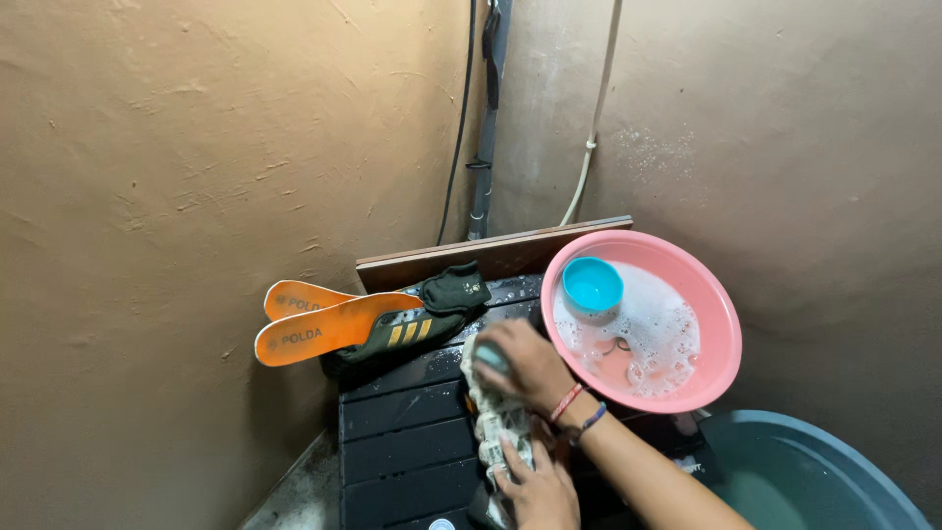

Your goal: The person cleans a shoe using a brush and soapy water from a pink bowl.

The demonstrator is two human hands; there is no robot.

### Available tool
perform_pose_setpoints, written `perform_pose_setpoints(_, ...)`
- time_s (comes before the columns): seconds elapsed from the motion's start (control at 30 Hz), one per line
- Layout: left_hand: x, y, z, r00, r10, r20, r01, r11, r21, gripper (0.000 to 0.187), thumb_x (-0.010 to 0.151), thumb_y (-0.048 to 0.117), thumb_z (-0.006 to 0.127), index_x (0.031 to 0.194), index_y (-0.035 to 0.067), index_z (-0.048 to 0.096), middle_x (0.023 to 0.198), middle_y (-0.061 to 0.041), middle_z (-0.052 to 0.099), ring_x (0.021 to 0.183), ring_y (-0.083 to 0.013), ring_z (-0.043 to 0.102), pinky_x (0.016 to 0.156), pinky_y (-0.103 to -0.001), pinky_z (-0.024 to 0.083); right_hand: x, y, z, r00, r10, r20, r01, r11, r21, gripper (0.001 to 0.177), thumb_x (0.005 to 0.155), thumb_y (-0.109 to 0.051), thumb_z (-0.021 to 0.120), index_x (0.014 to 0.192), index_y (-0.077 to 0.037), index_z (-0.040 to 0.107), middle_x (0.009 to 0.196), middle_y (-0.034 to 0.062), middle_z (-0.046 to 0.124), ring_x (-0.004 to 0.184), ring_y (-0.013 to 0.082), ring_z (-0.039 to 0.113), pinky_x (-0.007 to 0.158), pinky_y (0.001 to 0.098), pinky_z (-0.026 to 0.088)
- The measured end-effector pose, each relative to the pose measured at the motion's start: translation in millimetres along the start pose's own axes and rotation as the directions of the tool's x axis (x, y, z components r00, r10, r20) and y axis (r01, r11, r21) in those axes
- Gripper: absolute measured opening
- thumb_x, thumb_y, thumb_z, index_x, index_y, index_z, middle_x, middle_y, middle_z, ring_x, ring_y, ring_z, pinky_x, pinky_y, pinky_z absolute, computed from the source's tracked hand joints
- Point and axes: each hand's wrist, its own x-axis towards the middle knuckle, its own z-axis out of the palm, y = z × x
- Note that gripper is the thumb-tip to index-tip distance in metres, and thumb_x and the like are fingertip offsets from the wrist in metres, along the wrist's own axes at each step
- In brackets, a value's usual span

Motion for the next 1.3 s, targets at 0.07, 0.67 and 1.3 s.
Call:
perform_pose_setpoints(0.07, 8, -4, -42, 0.975, 0.024, 0.222, -0.014, 0.999, -0.048, 0.057, 0.103, 0.038, 0.04, 0.159, 0.034, 0.029, 0.165, 0.014, 0.012, 0.155, -0.054, 0.0, 0.112, -0.079, 0.023, 15, 4, -22, 0.993, 0.061, -0.101, -0.067, 0.996, -0.057, 0.033, 0.093, -0.028, 0.073, 0.118, -0.011, 0.062, 0.113, 0.0106, 0.066, 0.104, 0.0278, 0.062, 0.088, 0.0386, 0.053)
perform_pose_setpoints(0.67, 10, -25, -164, 0.753, 0.249, 0.609, -0.353, 0.934, 0.055, 0.057, 0.107, 0.011, 0.043, 0.157, 0.032, 0.025, 0.172, -0.027, -0.025, 0.144, -0.0766, -0.013, 0.109, -0.088, 0.013, -10, 5, -60, 0.771, 0.628, -0.109, -0.523, 0.721, 0.454, 0.033, 0.087, -0.037, 0.075, 0.11, -0.016, 0.066, 0.105, -0.0011, 0.073, 0.094, 0.0127, 0.07, 0.087, 0.0283, 0.052)
perform_pose_setpoints(1.3, 83, -176, -317, 0.713, 0.65, 0.263, -0.226, 0.568, -0.791, 0.132, 0.052, 0.015, 0.089, 0.154, 0.015, 0.006, 0.175, -0.017, -0.001, 0.143, -0.0344, 0.048, 0.111, -0.034, 0.043, -11, -30, -91, 0.761, 0.605, 0.232, -0.341, 0.068, 0.938, 0.03, 0.094, -0.015, 0.067, 0.121, -0.002, 0.064, 0.115, 0.0188, 0.065, 0.097, 0.0293, 0.069, 0.078, 0.0478, 0.067)
